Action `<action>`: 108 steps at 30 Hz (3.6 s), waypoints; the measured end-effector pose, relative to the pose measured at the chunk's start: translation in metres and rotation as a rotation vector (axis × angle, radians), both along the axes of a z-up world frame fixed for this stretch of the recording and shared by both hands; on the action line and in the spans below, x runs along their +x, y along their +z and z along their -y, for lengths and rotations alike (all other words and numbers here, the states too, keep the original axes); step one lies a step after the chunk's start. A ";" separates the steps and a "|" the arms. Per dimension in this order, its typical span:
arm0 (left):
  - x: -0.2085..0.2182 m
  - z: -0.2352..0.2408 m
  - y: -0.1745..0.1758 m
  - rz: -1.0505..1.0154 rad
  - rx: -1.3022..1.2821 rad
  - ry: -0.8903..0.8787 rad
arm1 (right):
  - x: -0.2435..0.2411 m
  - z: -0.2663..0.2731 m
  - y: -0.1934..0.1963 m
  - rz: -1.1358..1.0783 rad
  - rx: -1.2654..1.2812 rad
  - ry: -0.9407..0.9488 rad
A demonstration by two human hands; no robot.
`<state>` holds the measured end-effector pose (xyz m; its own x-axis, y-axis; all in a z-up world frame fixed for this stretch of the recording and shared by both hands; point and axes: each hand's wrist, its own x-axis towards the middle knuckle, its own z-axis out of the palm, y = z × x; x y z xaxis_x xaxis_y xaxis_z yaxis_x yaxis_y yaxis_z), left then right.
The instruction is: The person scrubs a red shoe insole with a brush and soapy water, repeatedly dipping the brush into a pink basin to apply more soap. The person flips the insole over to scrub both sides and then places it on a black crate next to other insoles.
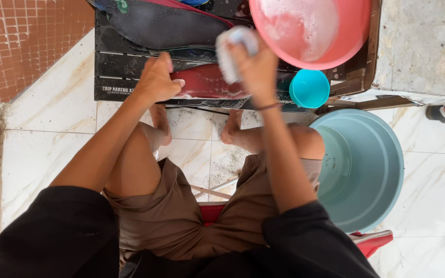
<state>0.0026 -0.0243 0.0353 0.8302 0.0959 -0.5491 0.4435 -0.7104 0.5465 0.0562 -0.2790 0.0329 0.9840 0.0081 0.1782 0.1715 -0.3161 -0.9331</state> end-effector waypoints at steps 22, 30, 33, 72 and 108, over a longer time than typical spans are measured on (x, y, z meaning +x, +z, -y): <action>0.018 -0.025 -0.089 0.163 0.019 0.061 | -0.036 -0.026 -0.103 0.261 -0.527 -0.241; 0.027 -0.042 -0.136 0.170 0.020 0.069 | -0.072 -0.125 -0.093 -0.045 -0.472 -0.190; 0.006 -0.022 -0.050 0.145 -0.033 0.105 | -0.051 -0.078 -0.090 -0.069 -0.476 -0.203; 0.005 -0.024 -0.076 0.127 0.156 0.060 | -0.021 0.005 -0.113 -0.120 -0.675 -0.675; 0.017 -0.038 -0.109 0.161 0.180 0.042 | -0.092 -0.136 -0.130 0.040 -0.472 -0.246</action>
<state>0.0197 0.0137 -0.0740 0.8990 0.2163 -0.3809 0.3920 -0.7853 0.4792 -0.0356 -0.1431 -0.0968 0.9596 -0.1333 0.2478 0.0719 -0.7353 -0.6739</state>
